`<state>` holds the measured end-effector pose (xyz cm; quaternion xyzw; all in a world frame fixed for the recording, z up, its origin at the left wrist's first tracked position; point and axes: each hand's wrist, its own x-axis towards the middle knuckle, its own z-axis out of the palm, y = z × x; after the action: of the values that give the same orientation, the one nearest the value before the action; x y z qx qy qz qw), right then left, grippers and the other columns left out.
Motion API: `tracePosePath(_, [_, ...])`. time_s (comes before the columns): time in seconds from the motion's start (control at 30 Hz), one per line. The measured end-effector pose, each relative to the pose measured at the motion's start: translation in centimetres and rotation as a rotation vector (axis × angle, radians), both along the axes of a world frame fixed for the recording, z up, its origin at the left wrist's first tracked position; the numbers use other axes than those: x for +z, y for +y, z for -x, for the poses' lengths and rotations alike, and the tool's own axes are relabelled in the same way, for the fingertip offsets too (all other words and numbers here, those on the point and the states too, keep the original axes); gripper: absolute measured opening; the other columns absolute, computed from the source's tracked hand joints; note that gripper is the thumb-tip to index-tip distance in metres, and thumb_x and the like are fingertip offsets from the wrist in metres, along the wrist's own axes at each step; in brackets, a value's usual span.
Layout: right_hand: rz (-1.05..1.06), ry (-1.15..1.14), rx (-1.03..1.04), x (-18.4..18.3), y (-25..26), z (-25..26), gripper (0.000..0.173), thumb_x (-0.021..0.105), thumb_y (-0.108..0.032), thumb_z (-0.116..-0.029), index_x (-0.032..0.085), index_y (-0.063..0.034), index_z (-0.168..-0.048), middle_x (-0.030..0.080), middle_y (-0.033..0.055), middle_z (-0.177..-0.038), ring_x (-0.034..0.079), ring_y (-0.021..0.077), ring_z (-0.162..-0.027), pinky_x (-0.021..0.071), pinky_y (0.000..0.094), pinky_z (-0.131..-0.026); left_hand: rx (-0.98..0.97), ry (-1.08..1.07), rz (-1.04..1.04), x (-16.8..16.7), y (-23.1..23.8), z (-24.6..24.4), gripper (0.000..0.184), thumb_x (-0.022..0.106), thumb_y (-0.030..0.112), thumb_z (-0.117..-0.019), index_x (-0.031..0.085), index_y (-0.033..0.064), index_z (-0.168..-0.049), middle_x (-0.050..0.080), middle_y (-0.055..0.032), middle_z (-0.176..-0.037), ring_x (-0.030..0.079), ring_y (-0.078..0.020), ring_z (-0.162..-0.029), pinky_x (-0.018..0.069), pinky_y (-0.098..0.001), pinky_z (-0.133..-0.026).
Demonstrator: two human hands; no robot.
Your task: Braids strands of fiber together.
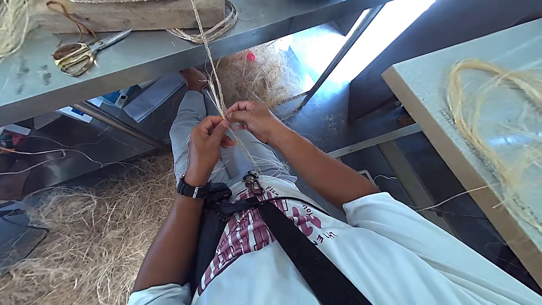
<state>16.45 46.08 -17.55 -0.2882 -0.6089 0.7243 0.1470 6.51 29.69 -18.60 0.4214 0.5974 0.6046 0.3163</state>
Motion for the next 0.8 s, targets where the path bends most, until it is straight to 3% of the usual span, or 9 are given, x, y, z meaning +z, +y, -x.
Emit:
tracePosePath(0.1, [-0.073,0.017,0.022,0.1,0.2,0.0,0.008,0.063,-0.007,-0.0985,0.069,-0.0013,-0.101,0.065,0.0051,-0.087,0.06,0.0114,-0.078,0.0519,0.0281,-0.07,0.012,0.019,0.003,0.0,-0.2,0.3,0.014,0.057,0.023,-0.1066,0.066,0.0129,-0.111,0.07,-0.0061,-0.095,0.063,-0.0148,-0.054,0.0578,-0.0286,-0.049])
tracePosePath(0.2, [-0.081,0.057,0.064,0.0,0.5,0.0,0.008,0.059,-0.004,-0.1002,0.065,0.0009,-0.1,0.068,0.0083,-0.085,0.063,0.0129,-0.074,0.0525,0.0275,-0.066,0.02,0.004,0.002,0.1,-0.3,0.6,0.012,0.059,0.023,-0.1059,0.065,0.0131,-0.108,0.067,-0.0056,-0.085,0.06,-0.0137,-0.051,0.0552,-0.0272,-0.046])
tracePosePath(0.3, [-0.011,0.057,0.102,0.3,0.6,0.1,0.008,0.052,-0.002,-0.1034,0.059,0.002,-0.104,0.069,0.0114,-0.085,0.067,0.0158,-0.069,0.057,0.0299,-0.063,0.01,-0.04,0.008,0.1,-0.2,0.9,0.013,0.058,0.025,-0.1062,0.065,0.0137,-0.107,0.067,-0.0053,-0.084,0.058,-0.0129,-0.051,0.0537,-0.0262,-0.047])
tracePosePath(0.37, [0.069,0.042,0.127,0.5,0.7,0.1,0.008,0.049,-0.003,-0.1046,0.056,-0.0004,-0.105,0.063,0.0086,-0.08,0.062,0.0159,-0.062,0.058,0.0324,-0.06,0.0,-0.08,0.013,0.0,-0.2,1.1,0.014,0.057,0.025,-0.1067,0.066,0.0141,-0.106,0.07,-0.0053,-0.092,0.058,-0.0121,-0.052,0.053,-0.025,-0.047])
tracePosePath(0.5, [0.143,0.051,0.16,0.5,1.1,0.1,0.018,0.046,-0.019,-0.1105,0.058,-0.007,-0.113,0.059,0.0021,-0.079,0.047,0.0077,-0.051,0.0415,0.0211,-0.044,-0.017,-0.143,0.022,0.1,-0.3,1.2,0.015,0.054,0.024,-0.1077,0.065,0.014,-0.107,0.071,-0.0056,-0.101,0.059,-0.0107,-0.055,0.0529,-0.0238,-0.05])
tracePosePath(0.6, [0.073,0.056,0.166,0.6,1.2,0.1,0.019,0.05,-0.02,-0.1096,0.062,-0.0065,-0.115,0.058,0.0017,-0.079,0.045,0.0069,-0.05,0.0382,0.0196,-0.043,-0.016,-0.14,0.025,0.1,-0.3,1.3,0.015,0.054,0.025,-0.1076,0.065,0.0145,-0.107,0.071,-0.0054,-0.098,0.058,-0.0107,-0.054,0.052,-0.0232,-0.049])
tracePosePath(0.7, [0.001,0.028,0.132,0.7,1.1,0.1,0.016,0.056,-0.013,-0.1064,0.063,-0.0024,-0.116,0.062,0.0065,-0.083,0.054,0.0101,-0.054,0.0479,0.0232,-0.047,-0.002,-0.116,0.021,0.2,-0.2,1.1,0.014,0.057,0.024,-0.1067,0.066,0.0141,-0.107,0.07,-0.0052,-0.095,0.056,-0.0107,-0.05,0.0518,-0.0238,-0.046])
tracePosePath(0.8, [-0.014,0.045,0.083,0.8,0.7,0.3,0.014,0.06,-0.009,-0.1038,0.065,0.0011,-0.112,0.067,0.0105,-0.089,0.066,0.0159,-0.066,0.0591,0.031,-0.058,0.051,-0.036,0.04,0.4,-0.1,0.7,0.011,0.062,0.025,-0.1039,0.068,0.0153,-0.106,0.063,-0.0032,-0.079,0.048,-0.0106,-0.042,0.0464,-0.024,-0.037])
